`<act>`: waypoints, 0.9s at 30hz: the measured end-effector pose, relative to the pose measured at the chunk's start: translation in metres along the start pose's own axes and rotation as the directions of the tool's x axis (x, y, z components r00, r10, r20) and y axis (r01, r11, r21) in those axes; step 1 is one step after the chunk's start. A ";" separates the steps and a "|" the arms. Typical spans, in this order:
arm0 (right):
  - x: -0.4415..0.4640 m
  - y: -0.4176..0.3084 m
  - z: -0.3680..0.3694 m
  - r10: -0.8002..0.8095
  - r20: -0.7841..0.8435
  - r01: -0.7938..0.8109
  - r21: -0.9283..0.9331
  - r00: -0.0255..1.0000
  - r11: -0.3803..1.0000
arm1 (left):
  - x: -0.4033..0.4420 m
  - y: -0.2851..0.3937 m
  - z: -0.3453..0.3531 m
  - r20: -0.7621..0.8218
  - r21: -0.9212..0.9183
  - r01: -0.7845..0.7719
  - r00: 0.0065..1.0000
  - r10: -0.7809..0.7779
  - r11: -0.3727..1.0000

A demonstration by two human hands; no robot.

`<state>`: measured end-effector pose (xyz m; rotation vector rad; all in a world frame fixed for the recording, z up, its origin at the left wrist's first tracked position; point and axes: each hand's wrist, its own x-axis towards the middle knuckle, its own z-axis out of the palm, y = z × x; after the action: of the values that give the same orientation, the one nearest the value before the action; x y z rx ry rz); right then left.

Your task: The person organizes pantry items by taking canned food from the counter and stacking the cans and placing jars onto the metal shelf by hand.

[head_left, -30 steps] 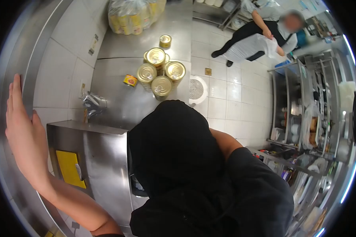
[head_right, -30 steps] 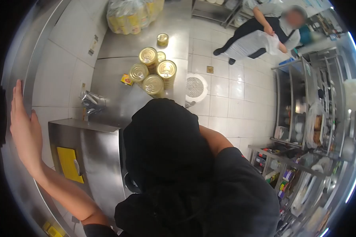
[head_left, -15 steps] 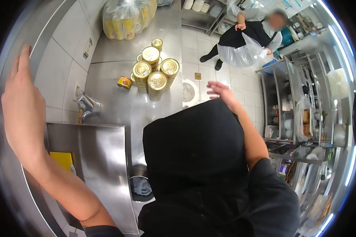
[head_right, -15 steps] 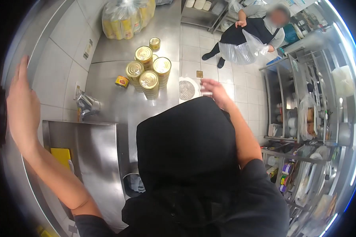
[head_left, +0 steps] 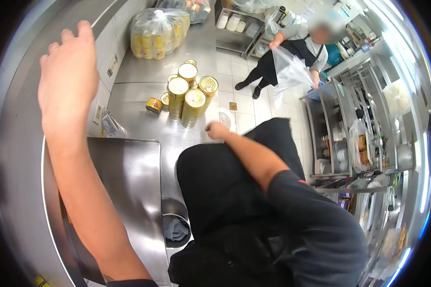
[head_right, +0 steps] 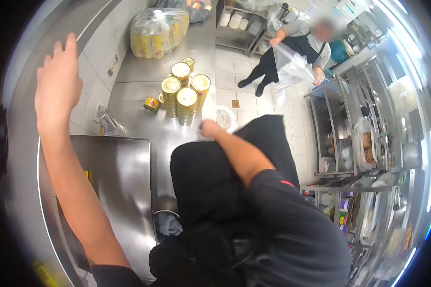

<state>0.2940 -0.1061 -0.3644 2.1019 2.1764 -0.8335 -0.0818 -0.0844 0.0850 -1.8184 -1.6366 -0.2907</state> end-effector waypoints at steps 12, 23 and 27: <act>-0.083 0.045 0.149 0.230 0.612 -0.220 -0.092 0.757 0.971 | 0.006 -0.050 0.074 -0.135 -0.178 -0.238 0.967 0.216 0.955; -0.081 0.027 0.156 0.299 0.512 -0.299 -0.084 0.806 0.950 | -0.007 -0.039 0.043 0.114 -0.152 -0.078 0.989 0.096 0.985; -0.081 0.024 0.160 0.274 0.504 -0.256 -0.106 0.819 0.961 | -0.008 -0.041 0.040 0.140 -0.072 -0.052 0.988 0.062 0.996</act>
<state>0.2683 -0.2415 -0.4815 1.8218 1.5706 -1.1527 -0.1329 -0.0670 0.0633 -1.9730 -1.6859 -0.1971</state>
